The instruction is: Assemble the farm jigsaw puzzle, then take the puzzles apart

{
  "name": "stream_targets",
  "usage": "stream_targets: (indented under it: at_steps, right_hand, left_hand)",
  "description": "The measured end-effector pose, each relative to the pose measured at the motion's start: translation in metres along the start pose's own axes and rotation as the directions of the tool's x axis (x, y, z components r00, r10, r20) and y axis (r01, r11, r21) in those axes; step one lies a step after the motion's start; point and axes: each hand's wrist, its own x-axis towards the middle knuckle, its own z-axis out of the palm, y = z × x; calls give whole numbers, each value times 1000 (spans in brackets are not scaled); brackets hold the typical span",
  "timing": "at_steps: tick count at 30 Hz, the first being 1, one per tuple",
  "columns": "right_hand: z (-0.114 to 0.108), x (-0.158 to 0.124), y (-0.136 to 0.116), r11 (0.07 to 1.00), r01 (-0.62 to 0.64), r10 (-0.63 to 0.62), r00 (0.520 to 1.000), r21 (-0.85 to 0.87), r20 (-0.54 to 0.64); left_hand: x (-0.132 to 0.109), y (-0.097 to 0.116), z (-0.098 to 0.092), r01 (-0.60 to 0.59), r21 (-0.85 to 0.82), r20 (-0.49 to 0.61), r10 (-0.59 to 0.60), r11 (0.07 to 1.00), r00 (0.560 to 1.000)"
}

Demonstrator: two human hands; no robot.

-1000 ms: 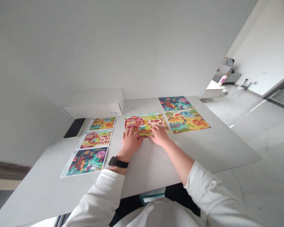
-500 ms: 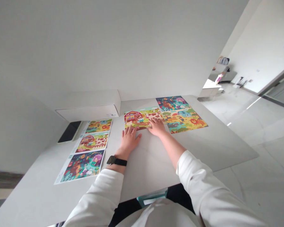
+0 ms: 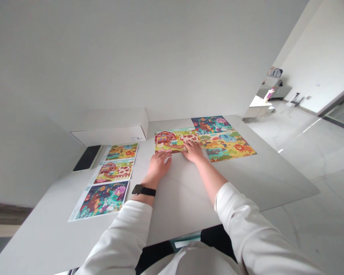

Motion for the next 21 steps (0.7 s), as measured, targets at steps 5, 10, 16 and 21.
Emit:
stream_targets:
  at_steps: [5, 10, 16, 21]
  right_hand:
    - [0, 0, 3, 1000, 7, -7, 1000, -14, 9]
    - [1, -1, 1, 1000, 6, -6, 1000, -12, 5]
    - [-21, -12, 0, 980, 130, -78, 946, 149, -314]
    - [-45, -32, -4, 895, 137, 60, 906, 425, -419]
  left_hand:
    - [-1, 13, 2, 91, -309, -37, -108, 947, 993]
    - [-1, 25, 8, 349, -682, 123, -369, 643, 921]
    - [-3, 21, 3, 401, -804, 185, -456, 439, 871]
    - [-8, 19, -1, 359, -719, 108, -415, 595, 903]
